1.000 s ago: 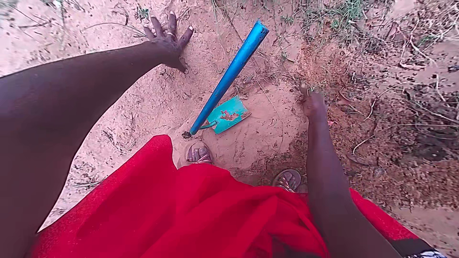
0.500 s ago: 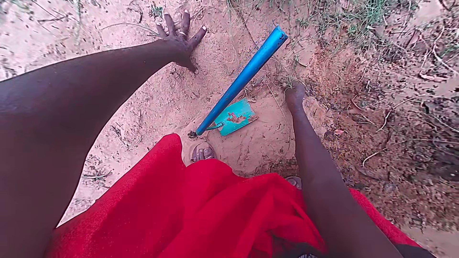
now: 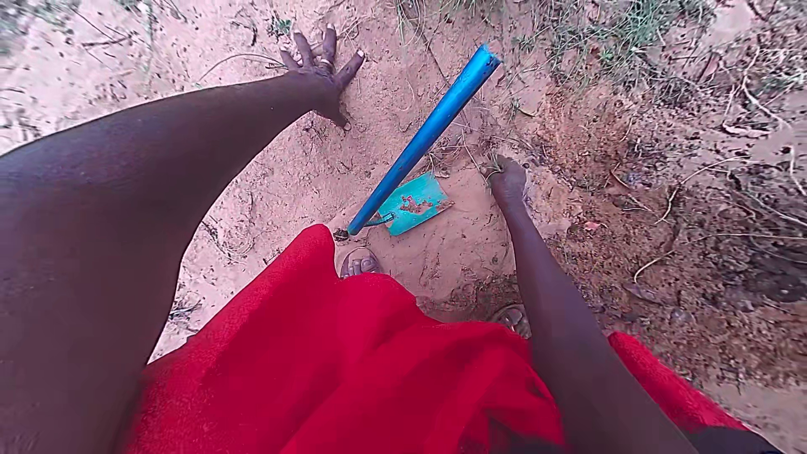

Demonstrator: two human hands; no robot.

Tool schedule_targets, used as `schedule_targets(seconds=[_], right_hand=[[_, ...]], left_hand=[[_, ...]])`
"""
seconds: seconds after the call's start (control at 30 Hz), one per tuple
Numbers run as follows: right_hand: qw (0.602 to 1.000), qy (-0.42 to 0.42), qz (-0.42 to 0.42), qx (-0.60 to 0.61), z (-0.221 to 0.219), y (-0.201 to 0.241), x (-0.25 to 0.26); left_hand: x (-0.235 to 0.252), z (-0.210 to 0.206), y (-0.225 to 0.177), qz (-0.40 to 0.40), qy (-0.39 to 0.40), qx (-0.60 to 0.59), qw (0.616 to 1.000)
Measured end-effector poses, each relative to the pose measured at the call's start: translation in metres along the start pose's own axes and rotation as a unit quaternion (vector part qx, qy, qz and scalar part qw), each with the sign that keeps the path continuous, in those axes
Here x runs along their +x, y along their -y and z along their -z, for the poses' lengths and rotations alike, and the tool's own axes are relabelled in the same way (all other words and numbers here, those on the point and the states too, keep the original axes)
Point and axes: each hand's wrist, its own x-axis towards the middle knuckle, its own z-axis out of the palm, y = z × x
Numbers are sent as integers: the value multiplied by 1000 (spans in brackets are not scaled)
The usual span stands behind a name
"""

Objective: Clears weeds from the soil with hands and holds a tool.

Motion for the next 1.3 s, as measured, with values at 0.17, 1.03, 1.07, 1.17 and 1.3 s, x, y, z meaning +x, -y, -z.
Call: schedule_targets(seconds=[0.17,1.03,1.07,1.17,1.3], right_hand=[[997,-11,8,-78,-9,15,9],[995,-43,-29,-88,-15,35,52],[996,-45,-24,-80,-14,33,52],[993,-105,-45,31,-8,30,42],[958,-213,-71,180,-6,10,33]], left_hand=[[-1,1,0,-3,7,-1,1000],[3,-5,6,-10,9,-19,1000],[3,-6,7,-10,12,-17,1000],[3,-4,6,-5,14,-17,1000],[3,-4,7,-11,16,-24,1000]])
